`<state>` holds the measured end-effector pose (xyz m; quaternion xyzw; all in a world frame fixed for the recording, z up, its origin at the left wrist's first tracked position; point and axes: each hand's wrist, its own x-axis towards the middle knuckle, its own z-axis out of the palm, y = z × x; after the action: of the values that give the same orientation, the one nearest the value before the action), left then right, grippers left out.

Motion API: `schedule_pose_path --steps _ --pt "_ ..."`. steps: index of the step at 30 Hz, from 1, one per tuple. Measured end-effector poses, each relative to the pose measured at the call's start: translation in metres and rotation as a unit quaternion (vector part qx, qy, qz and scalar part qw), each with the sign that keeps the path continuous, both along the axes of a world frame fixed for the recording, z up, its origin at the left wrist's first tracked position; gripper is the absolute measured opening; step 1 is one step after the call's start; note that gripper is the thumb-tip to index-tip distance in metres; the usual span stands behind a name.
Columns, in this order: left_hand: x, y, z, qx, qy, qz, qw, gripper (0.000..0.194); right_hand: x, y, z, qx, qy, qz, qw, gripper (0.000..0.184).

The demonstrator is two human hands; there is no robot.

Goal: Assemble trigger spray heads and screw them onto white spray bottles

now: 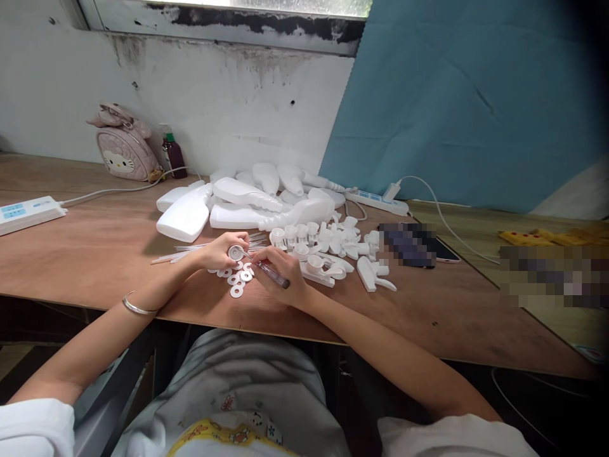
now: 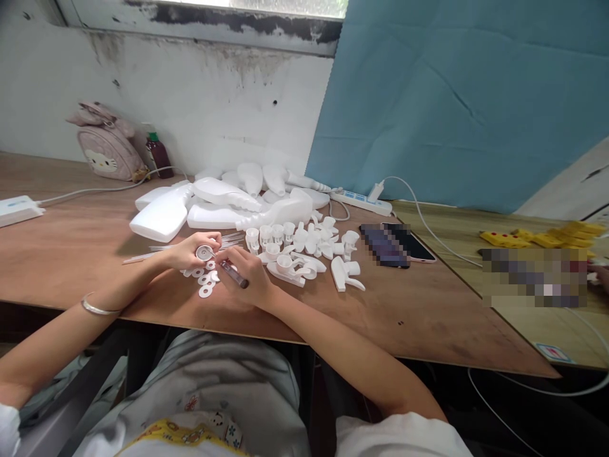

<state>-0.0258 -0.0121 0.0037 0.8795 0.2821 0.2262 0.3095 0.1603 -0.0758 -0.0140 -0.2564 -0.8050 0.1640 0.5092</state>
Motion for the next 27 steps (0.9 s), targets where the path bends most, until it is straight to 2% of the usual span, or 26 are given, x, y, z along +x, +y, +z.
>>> schedule_pose_path --steps 3,6,10,16,23,25,27 --pt "-0.001 -0.001 -0.001 0.006 0.011 -0.008 1.000 0.010 0.000 -0.001 0.002 -0.042 0.016 0.002 0.999 0.002" --pt "0.000 -0.002 0.000 0.008 0.040 -0.017 0.999 0.004 0.001 -0.001 0.004 -0.127 0.035 0.005 0.991 0.004" --pt "0.000 -0.003 0.002 0.013 0.063 -0.023 0.998 0.010 0.001 0.001 0.009 -0.224 0.074 0.009 0.972 0.007" --pt "-0.001 -0.001 0.002 0.020 0.058 -0.027 0.998 0.007 0.000 0.006 0.015 -0.322 0.154 0.031 0.934 0.010" --pt "-0.002 0.002 0.000 0.023 0.056 -0.023 0.998 0.004 0.000 0.008 0.017 -0.400 0.226 0.044 0.887 0.008" --pt "-0.003 0.001 0.001 0.028 0.064 -0.020 0.997 0.002 0.001 0.009 0.016 -0.401 0.225 0.041 0.887 0.007" --pt "-0.003 0.001 0.002 0.038 0.068 -0.015 0.997 0.001 0.001 0.009 0.015 -0.380 0.207 0.033 0.901 0.007"
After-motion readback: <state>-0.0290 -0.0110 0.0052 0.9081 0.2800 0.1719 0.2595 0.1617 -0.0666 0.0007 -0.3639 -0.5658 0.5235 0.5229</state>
